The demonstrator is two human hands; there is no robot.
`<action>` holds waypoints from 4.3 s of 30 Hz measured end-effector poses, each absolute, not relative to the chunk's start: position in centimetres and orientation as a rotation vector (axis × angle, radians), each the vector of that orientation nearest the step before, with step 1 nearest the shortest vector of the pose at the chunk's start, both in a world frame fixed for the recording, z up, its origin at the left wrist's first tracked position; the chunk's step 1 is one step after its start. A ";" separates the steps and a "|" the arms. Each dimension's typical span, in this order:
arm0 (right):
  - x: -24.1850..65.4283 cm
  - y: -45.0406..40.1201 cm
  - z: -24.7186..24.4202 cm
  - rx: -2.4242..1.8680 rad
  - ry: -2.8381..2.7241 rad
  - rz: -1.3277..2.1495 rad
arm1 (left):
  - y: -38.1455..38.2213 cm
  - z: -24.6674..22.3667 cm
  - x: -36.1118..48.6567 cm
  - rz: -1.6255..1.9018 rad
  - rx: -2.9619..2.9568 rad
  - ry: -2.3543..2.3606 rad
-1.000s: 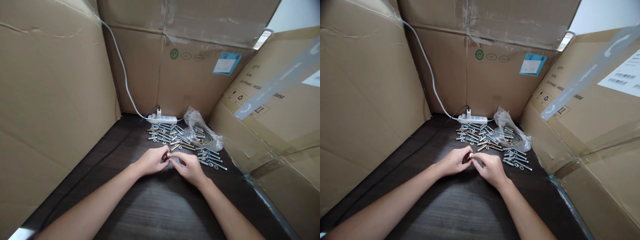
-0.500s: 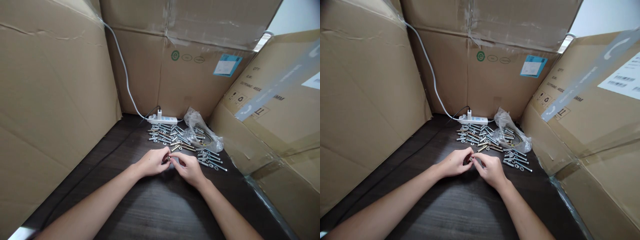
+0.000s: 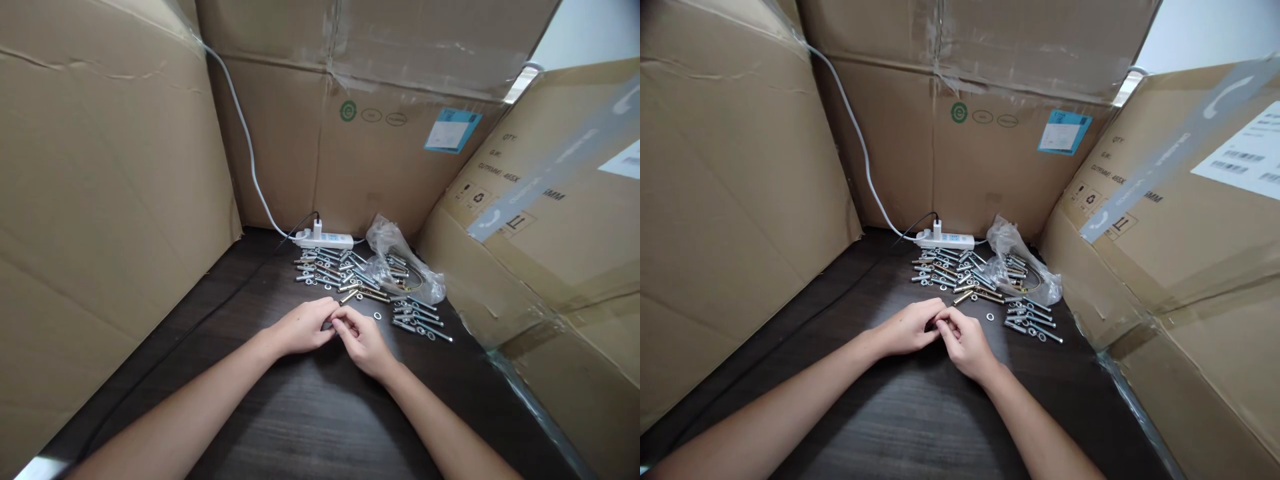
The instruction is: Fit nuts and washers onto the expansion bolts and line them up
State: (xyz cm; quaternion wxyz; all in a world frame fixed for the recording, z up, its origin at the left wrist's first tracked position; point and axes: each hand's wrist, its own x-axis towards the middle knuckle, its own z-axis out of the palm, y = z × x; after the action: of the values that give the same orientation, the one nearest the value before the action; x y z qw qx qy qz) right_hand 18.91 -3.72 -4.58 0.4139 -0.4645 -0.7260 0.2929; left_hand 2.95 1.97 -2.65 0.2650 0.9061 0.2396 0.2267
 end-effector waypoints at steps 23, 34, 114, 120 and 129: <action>19.8 -3.6 -4.1 -1.224 -1.728 0.729 | 0.8 -1.7 2.9 0.737 2.284 0.732; 20.1 -3.3 -4.2 -1.188 -1.664 0.862 | 0.9 -1.4 2.8 0.695 2.460 0.644; 26.4 -2.6 -1.3 -1.729 -2.077 0.290 | 1.1 -3.1 3.7 0.788 2.198 0.739; 26.1 -2.6 -0.4 -1.515 -1.790 -0.036 | 0.9 -3.1 3.8 0.650 2.199 0.780; 22.6 -3.8 -0.7 -1.285 -1.885 0.111 | 0.9 -3.5 3.9 0.674 2.129 0.742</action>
State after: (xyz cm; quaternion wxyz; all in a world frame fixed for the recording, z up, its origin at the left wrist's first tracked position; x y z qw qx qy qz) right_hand 22.59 -3.80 -0.71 0.4159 -0.5116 -0.7505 0.0442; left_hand 3.91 0.88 -3.53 0.3843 0.8353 0.2911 0.2643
